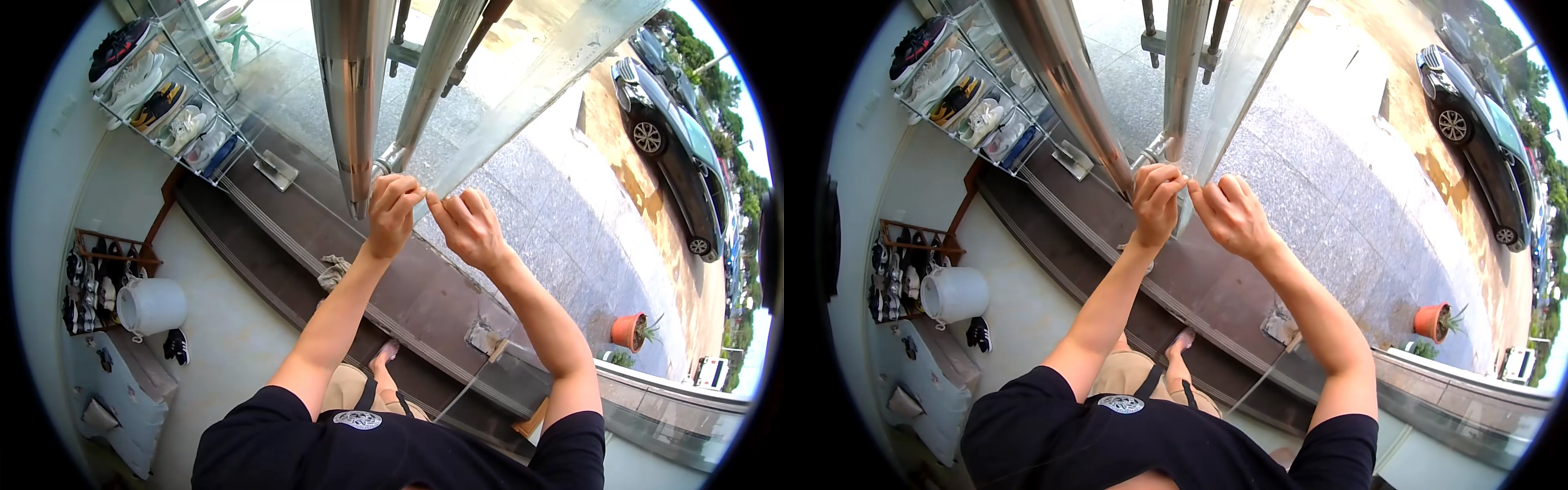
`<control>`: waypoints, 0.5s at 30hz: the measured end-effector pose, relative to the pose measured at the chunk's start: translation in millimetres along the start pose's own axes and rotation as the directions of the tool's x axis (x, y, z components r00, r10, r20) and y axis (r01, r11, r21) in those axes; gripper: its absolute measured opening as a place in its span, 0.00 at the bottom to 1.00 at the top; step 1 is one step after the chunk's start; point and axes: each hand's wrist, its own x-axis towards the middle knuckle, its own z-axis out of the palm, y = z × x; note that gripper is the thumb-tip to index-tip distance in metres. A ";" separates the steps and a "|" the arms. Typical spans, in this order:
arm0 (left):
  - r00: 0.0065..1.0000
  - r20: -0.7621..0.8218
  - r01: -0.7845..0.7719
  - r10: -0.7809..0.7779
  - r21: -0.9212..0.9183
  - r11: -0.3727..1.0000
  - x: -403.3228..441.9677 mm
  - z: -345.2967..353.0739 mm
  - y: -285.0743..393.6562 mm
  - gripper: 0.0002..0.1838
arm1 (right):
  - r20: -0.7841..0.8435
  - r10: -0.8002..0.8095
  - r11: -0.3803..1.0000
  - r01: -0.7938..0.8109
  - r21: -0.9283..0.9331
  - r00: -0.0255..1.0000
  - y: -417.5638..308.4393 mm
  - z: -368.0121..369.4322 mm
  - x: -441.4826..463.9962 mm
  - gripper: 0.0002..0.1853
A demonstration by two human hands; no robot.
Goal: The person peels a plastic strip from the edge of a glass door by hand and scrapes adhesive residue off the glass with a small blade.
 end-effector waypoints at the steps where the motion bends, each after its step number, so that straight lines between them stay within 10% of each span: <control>1: 1.000 -0.002 -0.004 0.004 -0.001 1.000 -1.5 1.2 -1.3 0.08 | -0.001 -0.002 1.000 0.002 -0.004 1.000 0.1 1.7 -1.6 0.21; 15: 1.000 0.020 -0.016 0.016 -0.025 1.000 -16.0 1.5 -9.5 0.08 | -0.014 -0.001 1.000 0.001 0.014 1.000 -1.4 21.2 -17.1 0.22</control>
